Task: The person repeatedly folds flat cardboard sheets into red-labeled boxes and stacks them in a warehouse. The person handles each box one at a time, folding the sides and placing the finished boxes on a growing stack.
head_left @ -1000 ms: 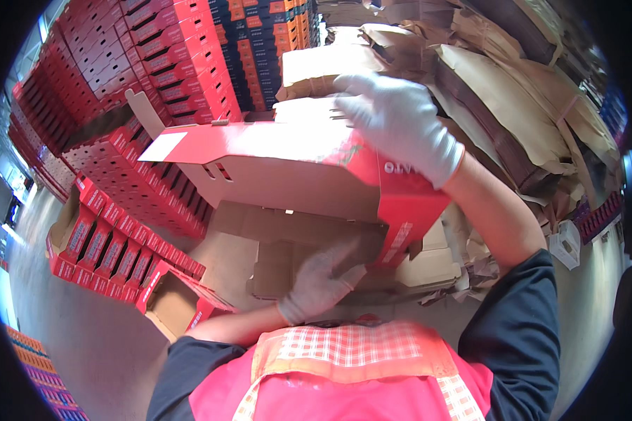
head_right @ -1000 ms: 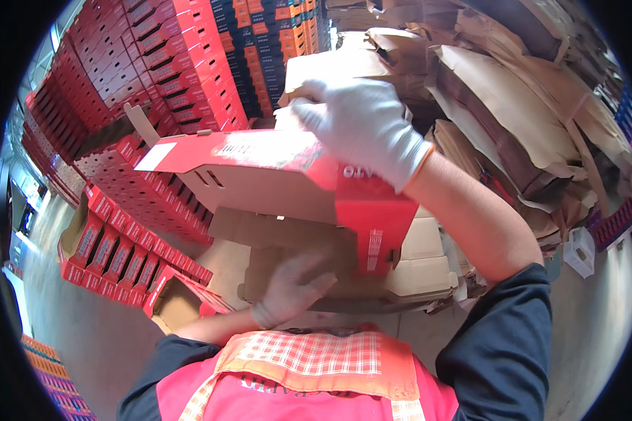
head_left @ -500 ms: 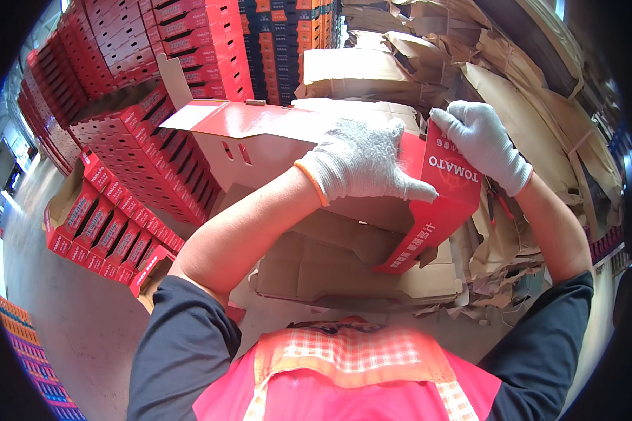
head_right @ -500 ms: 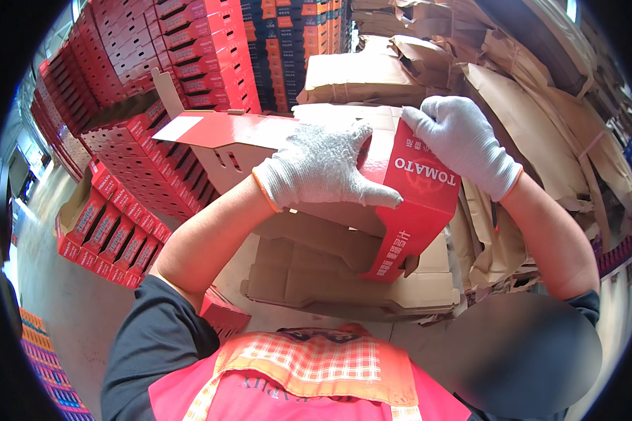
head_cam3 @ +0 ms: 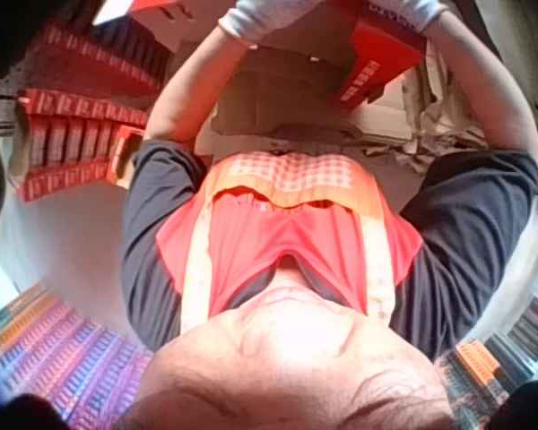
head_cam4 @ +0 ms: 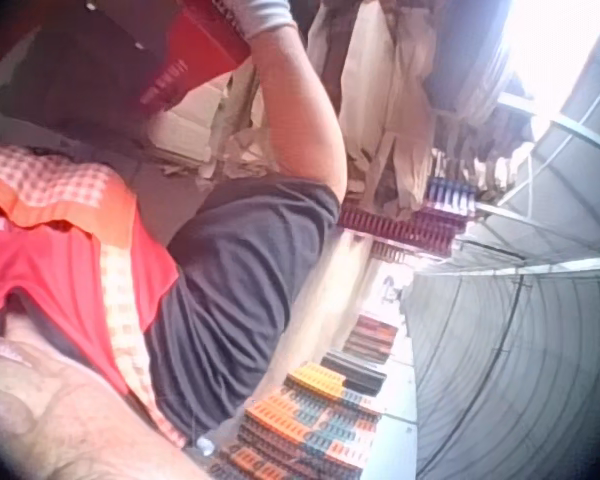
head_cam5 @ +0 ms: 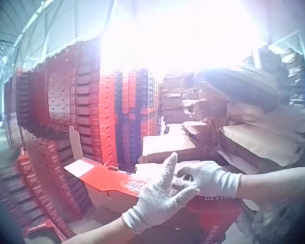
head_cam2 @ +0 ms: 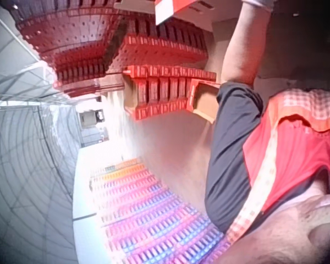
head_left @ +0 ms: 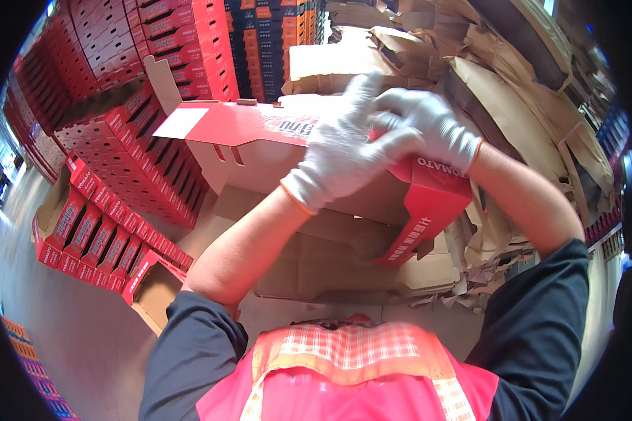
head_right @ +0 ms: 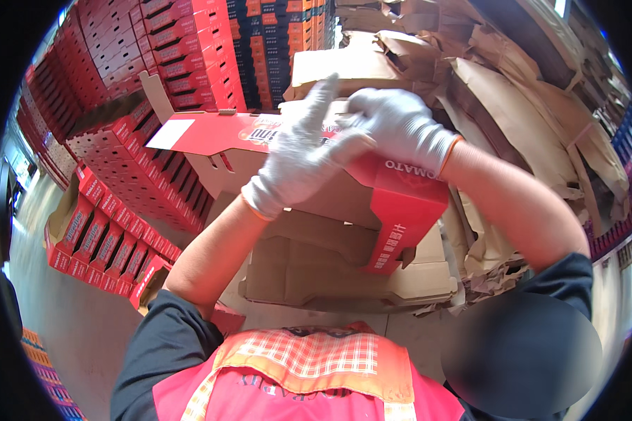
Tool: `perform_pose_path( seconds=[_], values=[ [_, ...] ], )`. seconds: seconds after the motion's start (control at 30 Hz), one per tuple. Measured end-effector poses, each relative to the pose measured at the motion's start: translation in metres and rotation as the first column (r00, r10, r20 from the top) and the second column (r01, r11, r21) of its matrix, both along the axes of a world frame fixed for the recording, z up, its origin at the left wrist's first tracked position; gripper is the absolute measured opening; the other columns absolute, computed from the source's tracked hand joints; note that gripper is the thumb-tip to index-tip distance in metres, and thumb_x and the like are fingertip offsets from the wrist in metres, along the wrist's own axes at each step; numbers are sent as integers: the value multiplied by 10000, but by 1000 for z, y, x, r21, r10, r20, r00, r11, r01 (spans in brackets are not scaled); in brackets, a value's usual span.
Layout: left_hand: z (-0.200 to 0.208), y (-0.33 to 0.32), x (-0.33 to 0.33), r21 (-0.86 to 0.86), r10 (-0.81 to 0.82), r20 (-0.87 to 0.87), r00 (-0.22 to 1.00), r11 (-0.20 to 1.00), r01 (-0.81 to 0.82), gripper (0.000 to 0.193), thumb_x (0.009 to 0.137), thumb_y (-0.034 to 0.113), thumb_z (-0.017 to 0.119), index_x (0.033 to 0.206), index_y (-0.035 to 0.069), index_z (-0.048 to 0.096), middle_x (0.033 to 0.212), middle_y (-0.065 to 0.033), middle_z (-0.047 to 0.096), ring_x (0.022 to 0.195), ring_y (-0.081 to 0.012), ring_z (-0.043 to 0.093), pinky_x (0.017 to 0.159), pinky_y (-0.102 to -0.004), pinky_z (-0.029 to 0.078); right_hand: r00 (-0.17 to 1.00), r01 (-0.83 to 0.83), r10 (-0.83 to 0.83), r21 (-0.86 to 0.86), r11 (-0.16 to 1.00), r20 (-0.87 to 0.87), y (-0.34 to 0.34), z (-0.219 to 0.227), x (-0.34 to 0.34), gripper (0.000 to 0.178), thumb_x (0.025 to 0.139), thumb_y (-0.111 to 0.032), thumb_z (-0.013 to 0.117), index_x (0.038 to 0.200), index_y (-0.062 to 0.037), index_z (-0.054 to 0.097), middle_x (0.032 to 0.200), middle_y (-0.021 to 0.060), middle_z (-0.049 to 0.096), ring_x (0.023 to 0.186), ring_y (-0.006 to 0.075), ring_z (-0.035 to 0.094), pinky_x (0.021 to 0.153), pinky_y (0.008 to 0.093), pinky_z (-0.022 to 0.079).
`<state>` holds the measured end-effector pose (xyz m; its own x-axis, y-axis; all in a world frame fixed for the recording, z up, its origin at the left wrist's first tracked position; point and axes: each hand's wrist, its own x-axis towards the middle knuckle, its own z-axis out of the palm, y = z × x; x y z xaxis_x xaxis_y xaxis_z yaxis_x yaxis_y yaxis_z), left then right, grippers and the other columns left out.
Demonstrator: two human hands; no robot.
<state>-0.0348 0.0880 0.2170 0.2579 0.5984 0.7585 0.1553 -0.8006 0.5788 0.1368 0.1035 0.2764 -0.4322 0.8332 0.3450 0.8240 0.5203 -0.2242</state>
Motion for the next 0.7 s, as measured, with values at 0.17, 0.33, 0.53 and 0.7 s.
perform_pose_path(
  seconds=[0.17,0.33,0.53,0.7],
  values=[
    [-22,7,-48,117,-164,61,985,981,156,533,913,170,636,1375,-60,505,1282,-217,602,1116,-262,618,910,-322,500,988,-150,151,-61,987,15,-19,-5,-23,573,721,-345,717,1210,-61,628,1021,206,694,968,353,674,888,396,528],
    [-69,-74,-112,175,-38,-360,932,979,107,1261,678,793,673,1548,2,217,1529,-288,320,1407,-461,332,1146,-550,243,865,-152,-2,-265,952,-502,20,-13,63,502,756,-279,732,1177,-21,643,950,66,711,860,145,672,738,291,533],
    [-55,-112,-114,206,170,-355,919,973,-101,1162,591,494,887,1479,16,310,1483,-322,320,1336,-502,384,1076,-558,354,221,-410,-649,-673,616,-728,-9,-159,116,299,881,-294,705,1039,-40,694,837,75,683,793,182,641,743,327,536],
    [-21,-64,-16,349,160,-400,903,937,-11,808,591,313,845,1255,-55,569,1264,-262,576,1074,-433,593,941,-491,489,259,-170,-513,-562,810,-818,-7,-231,101,234,929,-224,637,1053,-27,652,883,69,669,781,163,625,742,313,522]
  ],
)
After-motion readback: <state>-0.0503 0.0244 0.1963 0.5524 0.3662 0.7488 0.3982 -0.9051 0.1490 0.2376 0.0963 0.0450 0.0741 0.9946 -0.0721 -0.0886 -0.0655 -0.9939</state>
